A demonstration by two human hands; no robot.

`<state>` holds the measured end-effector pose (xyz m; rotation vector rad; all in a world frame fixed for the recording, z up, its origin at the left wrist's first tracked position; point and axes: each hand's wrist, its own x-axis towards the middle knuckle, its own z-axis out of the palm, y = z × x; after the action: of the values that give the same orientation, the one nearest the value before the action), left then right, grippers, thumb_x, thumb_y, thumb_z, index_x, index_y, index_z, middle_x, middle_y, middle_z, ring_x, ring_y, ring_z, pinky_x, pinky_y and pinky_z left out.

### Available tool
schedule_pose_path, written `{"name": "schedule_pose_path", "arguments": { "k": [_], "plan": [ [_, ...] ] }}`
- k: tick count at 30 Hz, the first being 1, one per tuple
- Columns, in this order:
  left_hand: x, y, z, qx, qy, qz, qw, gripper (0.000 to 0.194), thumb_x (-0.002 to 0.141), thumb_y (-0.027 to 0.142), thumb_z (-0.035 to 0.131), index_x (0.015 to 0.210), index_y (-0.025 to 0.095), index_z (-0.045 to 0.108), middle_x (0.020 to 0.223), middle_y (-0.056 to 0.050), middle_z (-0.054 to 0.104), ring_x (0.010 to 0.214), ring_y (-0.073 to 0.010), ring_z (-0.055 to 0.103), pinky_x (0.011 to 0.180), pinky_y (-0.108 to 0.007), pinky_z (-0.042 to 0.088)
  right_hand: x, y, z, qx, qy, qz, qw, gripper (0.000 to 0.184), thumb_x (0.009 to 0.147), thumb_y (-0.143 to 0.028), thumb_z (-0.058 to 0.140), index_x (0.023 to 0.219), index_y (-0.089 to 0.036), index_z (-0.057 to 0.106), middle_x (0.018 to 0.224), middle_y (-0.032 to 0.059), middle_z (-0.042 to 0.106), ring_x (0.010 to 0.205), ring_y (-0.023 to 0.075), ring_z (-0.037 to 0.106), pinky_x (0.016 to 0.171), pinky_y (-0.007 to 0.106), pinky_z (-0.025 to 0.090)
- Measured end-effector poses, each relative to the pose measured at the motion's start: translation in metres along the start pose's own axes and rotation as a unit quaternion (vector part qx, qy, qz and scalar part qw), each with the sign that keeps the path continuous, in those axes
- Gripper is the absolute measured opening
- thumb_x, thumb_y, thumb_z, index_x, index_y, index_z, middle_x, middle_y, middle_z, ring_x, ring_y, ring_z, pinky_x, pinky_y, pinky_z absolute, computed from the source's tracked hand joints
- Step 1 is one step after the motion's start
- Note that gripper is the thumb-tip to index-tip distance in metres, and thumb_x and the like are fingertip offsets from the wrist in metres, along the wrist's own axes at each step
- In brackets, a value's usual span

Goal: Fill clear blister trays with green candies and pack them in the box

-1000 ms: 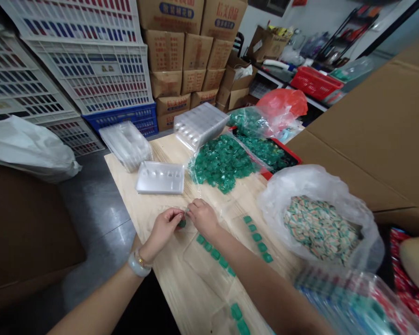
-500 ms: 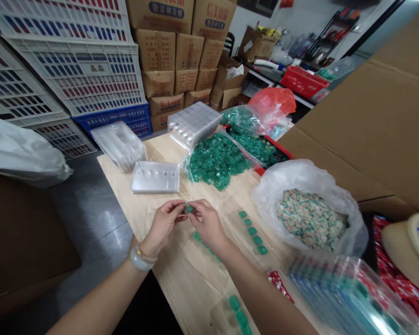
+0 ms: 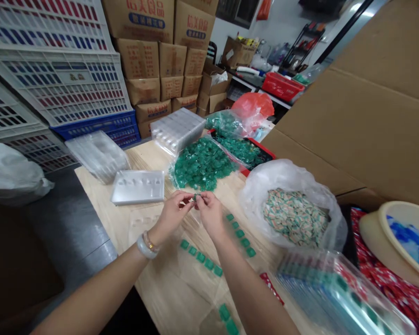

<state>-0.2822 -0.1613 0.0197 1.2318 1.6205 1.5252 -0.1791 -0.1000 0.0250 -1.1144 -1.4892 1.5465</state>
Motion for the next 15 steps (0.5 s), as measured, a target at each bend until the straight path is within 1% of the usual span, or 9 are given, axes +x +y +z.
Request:
{"name": "schedule_pose_path", "arguments": {
  "k": [1,3,6,8,10,12,15],
  "plan": [
    [0.001,0.0,0.0,0.014,-0.002,0.011,1.0,0.015,0.072,0.018,0.053,0.086,0.017,0.06,0.087,-0.005,0.054,0.074,-0.0123,0.053,0.064,-0.023,0.045,0.0,0.0,0.0,-0.015,-0.003,-0.01,1.0,0.031,0.066,-0.045,0.059,0.075,-0.017,0.049,0.06,-0.0014,0.057,0.053,0.0113,0.055,0.056,0.027,0.048],
    [0.005,0.001,-0.001,0.033,-0.002,0.01,0.999,0.013,0.07,0.016,0.055,0.083,0.017,0.058,0.082,-0.003,0.053,0.068,-0.0108,0.05,0.062,-0.023,0.043,0.001,0.001,-0.001,-0.059,-0.015,-0.028,0.998,0.03,0.07,-0.046,0.054,0.075,-0.017,0.051,0.058,-0.0015,0.055,0.052,0.0112,0.053,0.056,0.027,0.048],
    [0.01,-0.001,-0.001,0.042,-0.003,-0.022,0.999,0.009,0.066,0.016,0.058,0.073,0.016,0.053,0.072,0.0,0.051,0.064,-0.0103,0.047,0.059,-0.022,0.039,0.0,0.004,0.0,-0.125,-0.02,-0.057,0.99,0.027,0.076,-0.044,0.046,0.075,-0.017,0.05,0.056,-0.0028,0.051,0.052,0.0114,0.051,0.054,0.026,0.045],
    [0.012,-0.003,0.001,0.042,-0.012,-0.048,0.998,0.01,0.065,0.017,0.059,0.066,0.016,0.049,0.066,0.002,0.05,0.061,-0.0101,0.046,0.057,-0.022,0.038,-0.001,0.005,0.002,-0.163,0.005,-0.08,0.983,0.023,0.078,-0.041,0.043,0.074,-0.018,0.049,0.057,-0.0027,0.05,0.053,0.0117,0.05,0.053,0.025,0.043],
    [0.01,-0.003,0.004,0.045,-0.016,-0.057,0.997,0.011,0.066,0.018,0.058,0.063,0.016,0.048,0.063,0.002,0.049,0.059,-0.0101,0.045,0.056,-0.022,0.037,-0.002,0.005,0.004,-0.198,0.037,-0.096,0.975,0.02,0.079,-0.037,0.04,0.074,-0.019,0.048,0.059,-0.0022,0.05,0.054,0.012,0.049,0.053,0.024,0.041],
    [0.008,-0.002,0.005,0.052,-0.01,-0.041,0.998,0.008,0.068,0.019,0.057,0.066,0.016,0.05,0.066,0.001,0.05,0.061,-0.0106,0.046,0.058,-0.022,0.037,-0.005,0.003,0.006,-0.229,0.051,-0.103,0.967,0.018,0.081,-0.033,0.037,0.076,-0.019,0.047,0.06,-0.0016,0.051,0.054,0.0124,0.05,0.053,0.024,0.04],
    [0.008,0.002,0.003,0.08,-0.009,-0.005,0.997,0.003,0.07,0.018,0.055,0.07,0.016,0.053,0.071,-0.001,0.051,0.065,-0.0119,0.047,0.061,-0.023,0.037,-0.007,0.0,0.007,-0.273,0.029,-0.114,0.955,0.016,0.082,-0.03,0.034,0.079,-0.02,0.046,0.062,-0.0007,0.052,0.054,0.013,0.052,0.053,0.023,0.039]
  ]
}}
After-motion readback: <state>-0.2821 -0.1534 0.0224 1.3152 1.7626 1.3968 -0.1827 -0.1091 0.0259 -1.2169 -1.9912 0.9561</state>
